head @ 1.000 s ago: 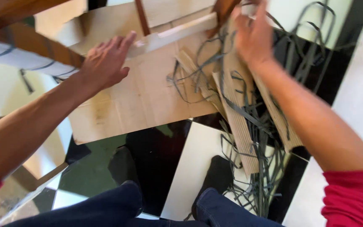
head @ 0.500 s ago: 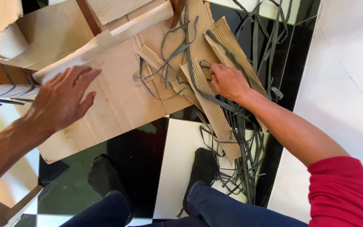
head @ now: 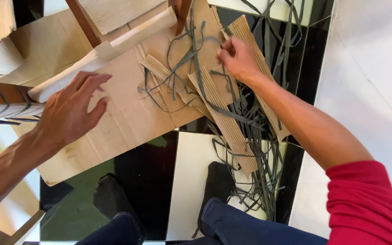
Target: Wrapping wooden table legs with cardboard and securing them with plastic ties
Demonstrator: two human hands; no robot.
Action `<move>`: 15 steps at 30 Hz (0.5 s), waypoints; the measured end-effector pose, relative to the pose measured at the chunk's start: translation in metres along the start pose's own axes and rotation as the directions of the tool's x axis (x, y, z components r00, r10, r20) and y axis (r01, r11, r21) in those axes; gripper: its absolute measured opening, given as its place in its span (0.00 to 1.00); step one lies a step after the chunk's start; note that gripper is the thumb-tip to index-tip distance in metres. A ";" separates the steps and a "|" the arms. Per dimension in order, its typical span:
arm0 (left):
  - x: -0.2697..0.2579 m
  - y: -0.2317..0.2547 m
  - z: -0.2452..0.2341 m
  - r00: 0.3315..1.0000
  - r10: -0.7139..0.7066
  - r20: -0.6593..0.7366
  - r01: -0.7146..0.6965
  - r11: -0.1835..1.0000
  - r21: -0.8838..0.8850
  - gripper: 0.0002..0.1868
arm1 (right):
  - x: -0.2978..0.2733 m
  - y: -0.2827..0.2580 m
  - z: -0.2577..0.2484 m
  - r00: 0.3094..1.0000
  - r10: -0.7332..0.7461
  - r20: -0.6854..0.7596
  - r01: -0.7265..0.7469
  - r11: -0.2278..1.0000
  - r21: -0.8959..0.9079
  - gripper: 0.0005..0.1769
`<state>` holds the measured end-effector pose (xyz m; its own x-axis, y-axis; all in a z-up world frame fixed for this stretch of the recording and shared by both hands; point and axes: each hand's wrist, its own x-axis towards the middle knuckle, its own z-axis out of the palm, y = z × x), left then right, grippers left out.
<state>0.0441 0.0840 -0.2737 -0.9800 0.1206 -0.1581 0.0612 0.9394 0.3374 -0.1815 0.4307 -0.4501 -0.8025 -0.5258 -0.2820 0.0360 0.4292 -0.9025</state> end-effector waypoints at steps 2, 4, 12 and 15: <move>0.014 0.012 0.000 1.000 0.010 -0.011 -0.011 0.995 -0.103 0.25 | 0.000 -0.038 0.007 0.999 -0.047 0.025 0.043 0.991 0.129 0.04; 0.029 0.025 0.000 0.999 0.015 -0.029 -0.021 0.979 -0.202 0.24 | -0.008 -0.086 0.016 0.994 -0.100 0.049 0.084 0.962 0.258 0.05; 0.051 0.039 0.028 0.995 -0.053 -0.085 -0.007 0.803 -0.596 0.12 | -0.051 -0.148 0.093 0.900 -0.370 0.228 0.394 0.916 -0.070 0.08; 0.046 0.014 0.018 0.991 -0.085 -0.106 0.023 0.873 -0.488 0.09 | -0.045 -0.116 0.110 0.958 -0.251 0.136 0.265 0.959 -0.100 0.11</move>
<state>0.0033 0.1082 -0.2934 -0.9962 0.0051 -0.0868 -0.0613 0.6661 0.7433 -0.0842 0.3238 -0.3683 -0.6974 -0.7112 -0.0881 -0.2376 0.3454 -0.9079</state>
